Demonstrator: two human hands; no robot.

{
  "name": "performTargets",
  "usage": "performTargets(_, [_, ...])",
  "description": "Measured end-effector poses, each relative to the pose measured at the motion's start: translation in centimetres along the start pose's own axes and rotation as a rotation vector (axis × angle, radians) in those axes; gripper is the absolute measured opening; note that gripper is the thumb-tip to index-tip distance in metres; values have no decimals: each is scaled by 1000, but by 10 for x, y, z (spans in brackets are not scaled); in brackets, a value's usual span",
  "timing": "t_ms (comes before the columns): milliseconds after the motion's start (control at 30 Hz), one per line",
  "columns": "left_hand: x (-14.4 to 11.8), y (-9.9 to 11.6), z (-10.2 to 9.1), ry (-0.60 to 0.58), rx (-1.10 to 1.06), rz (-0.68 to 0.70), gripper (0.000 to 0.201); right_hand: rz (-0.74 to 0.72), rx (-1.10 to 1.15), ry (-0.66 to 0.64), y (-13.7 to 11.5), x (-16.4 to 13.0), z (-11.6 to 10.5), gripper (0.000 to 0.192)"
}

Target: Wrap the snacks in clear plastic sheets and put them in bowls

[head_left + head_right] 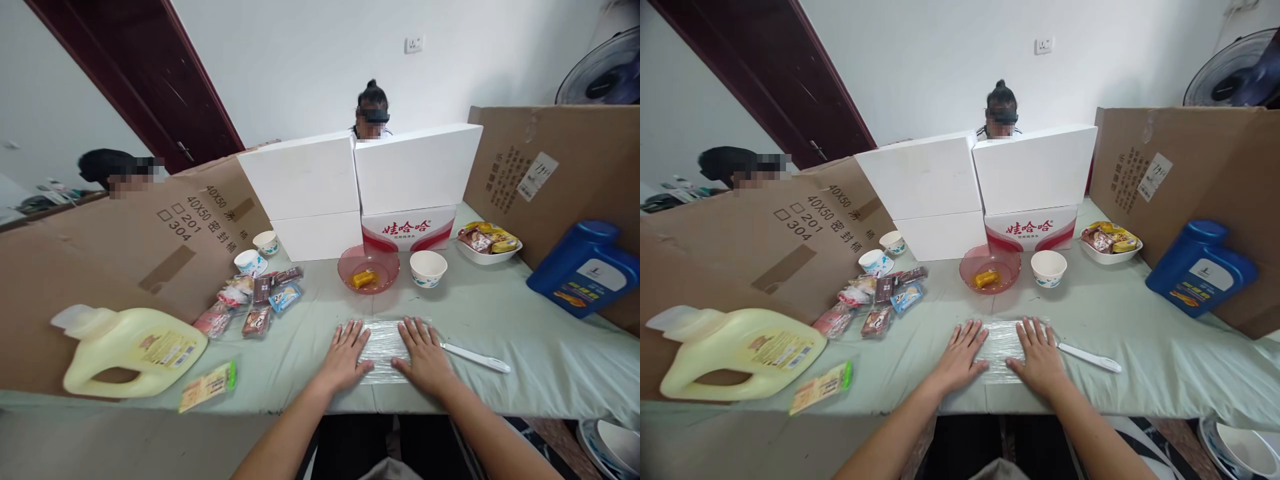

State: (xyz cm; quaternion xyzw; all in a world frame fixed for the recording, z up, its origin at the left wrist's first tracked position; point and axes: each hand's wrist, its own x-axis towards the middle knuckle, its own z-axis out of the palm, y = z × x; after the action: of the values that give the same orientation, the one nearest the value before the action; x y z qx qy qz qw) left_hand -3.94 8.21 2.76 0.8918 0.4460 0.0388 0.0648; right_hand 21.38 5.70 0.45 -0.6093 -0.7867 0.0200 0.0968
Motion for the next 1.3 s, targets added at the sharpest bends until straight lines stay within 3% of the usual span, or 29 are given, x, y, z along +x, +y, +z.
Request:
performTargets(133, [-11, -22, 0, 68, 25, -156, 70, 128, -25, 68, 13, -9, 4, 84])
performTargets(233, [-24, -31, -3, 212, 2, -243, 59, 56, 2, 128, 17, -18, -3, 80])
performTargets(333, [-42, -24, -14, 261, -96, -40, 41, -163, 98, 119, 23, -33, -19, 72])
performTargets(433, [-61, -12, -26, 176, -184, 165, 28, -286, 200, 35, 36, -50, -35, 60])
performTargets(567, [-76, -11, -28, 182, -206, 186, 15, -276, 255, -14, 56, -71, -42, 34])
performTargets(733, [-75, -20, -21, 261, -238, 189, 22, -288, 266, 114, 62, -80, -37, 22])
performTargets(867, [-68, -22, -21, 320, -328, 59, 21, -278, 327, 135, 53, -76, -42, 21])
performTargets(1033, [-43, -27, -24, 318, -299, -209, 22, -15, 482, 201, 41, -49, -46, 30])
performTargets(1167, [-8, -31, -23, 237, -137, -465, 19, 245, 275, 181, 34, -12, -35, 35])
performTargets(1300, [16, -31, -18, 214, -61, -536, 18, 340, 101, 155, 29, 12, -22, 31])
